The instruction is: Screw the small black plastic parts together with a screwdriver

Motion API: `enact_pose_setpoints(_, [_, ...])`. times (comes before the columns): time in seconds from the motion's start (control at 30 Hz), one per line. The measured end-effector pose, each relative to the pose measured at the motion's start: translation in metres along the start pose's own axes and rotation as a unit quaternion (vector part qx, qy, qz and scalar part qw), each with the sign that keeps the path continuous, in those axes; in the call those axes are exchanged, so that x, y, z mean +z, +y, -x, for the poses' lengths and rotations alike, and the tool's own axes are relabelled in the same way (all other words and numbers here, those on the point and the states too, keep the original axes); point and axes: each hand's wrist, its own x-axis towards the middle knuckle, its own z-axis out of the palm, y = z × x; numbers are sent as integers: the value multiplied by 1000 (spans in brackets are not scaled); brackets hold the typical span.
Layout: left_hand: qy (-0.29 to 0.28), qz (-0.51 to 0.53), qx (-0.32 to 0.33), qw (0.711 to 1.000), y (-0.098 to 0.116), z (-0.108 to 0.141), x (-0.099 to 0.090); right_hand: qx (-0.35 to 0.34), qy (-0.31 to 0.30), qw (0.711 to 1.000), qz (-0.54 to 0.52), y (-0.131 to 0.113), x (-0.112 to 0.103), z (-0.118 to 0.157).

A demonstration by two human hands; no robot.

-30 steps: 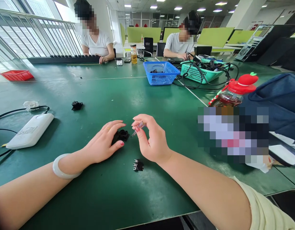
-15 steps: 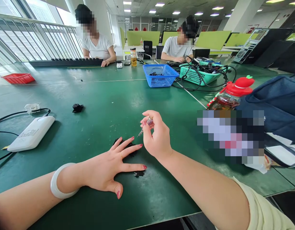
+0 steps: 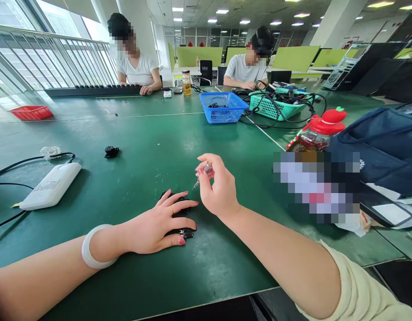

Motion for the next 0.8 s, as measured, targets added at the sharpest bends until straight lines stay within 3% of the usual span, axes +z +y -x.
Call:
enact_pose_setpoints(0.23, [43, -4, -57, 997, -3, -4, 0, 2, 1, 1000, 17, 7, -1, -3])
enact_pose_setpoints(0.43, [113, -40, -178, 977, -36, 2, -2, 36, 10, 999, 17, 17, -1, -5])
enact_pose_setpoints(0.6, [130, -95, -322, 933, -77, 25, -16, 44, 3, 999, 15, 16, -1, -6])
enact_pose_setpoints(0.8, [170, -154, -515, 826, -132, 79, -42, 54, -44, 998, -6, 13, -9, -13])
